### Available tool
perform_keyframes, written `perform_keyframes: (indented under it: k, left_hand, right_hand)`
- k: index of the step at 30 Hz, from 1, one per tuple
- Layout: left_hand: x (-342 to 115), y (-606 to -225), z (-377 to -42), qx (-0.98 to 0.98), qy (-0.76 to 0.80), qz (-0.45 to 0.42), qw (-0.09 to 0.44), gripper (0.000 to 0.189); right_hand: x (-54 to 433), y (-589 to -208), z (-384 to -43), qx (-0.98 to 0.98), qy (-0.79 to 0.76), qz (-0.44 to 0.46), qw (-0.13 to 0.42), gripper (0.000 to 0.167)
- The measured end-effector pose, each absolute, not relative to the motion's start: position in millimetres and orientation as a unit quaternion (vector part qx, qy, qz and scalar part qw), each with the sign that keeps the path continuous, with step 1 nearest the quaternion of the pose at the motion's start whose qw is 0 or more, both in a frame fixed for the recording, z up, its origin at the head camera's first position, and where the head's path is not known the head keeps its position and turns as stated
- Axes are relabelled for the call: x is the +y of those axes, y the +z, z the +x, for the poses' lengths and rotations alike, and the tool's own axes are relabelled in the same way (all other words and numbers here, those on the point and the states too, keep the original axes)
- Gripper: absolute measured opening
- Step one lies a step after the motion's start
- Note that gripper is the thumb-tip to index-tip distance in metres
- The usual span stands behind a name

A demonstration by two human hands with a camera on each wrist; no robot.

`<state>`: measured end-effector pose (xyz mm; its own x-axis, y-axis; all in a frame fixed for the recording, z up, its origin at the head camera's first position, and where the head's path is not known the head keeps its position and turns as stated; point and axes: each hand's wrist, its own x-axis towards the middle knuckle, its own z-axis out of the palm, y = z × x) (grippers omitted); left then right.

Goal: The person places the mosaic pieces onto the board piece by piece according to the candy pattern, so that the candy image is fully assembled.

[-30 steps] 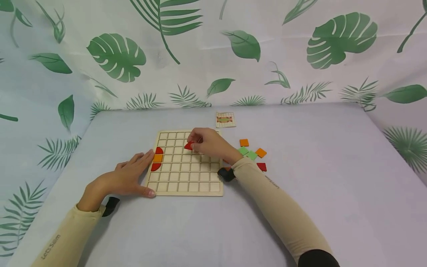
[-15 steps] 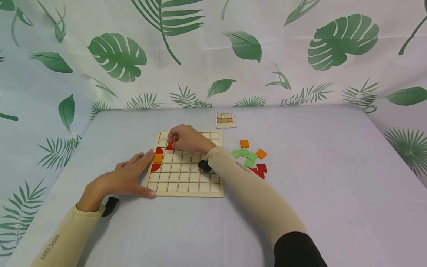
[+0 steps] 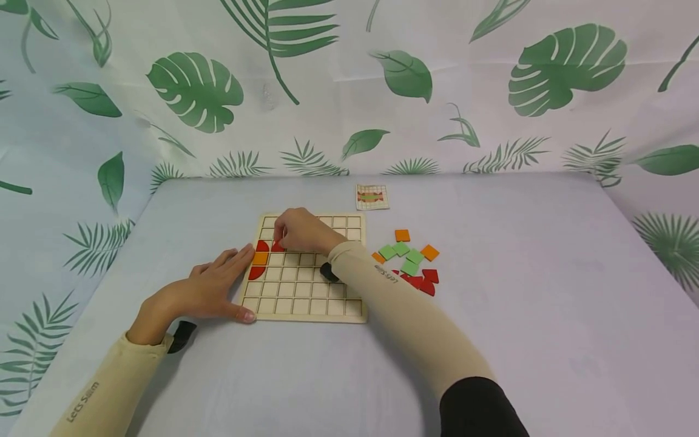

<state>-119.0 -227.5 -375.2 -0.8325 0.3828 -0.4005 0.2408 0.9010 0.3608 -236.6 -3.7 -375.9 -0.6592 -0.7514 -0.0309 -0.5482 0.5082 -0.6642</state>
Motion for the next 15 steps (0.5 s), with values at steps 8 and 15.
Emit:
perform_keyframes:
  k: [8, 15]
  left_hand:
    - [-226.4, -374.7, -118.7, 0.946, 0.148, 0.165, 0.237, 0.131]
    - [-226.6, -374.0, -118.6, 0.945, 0.150, 0.169, 0.238, 0.131]
  right_hand:
    - [-5.4, -378.9, -234.7, 0.862, -0.302, -0.382, 0.143, 0.009]
    - [7.0, -379.7, -229.5, 0.863, -0.318, -0.355, 0.165, 0.015]
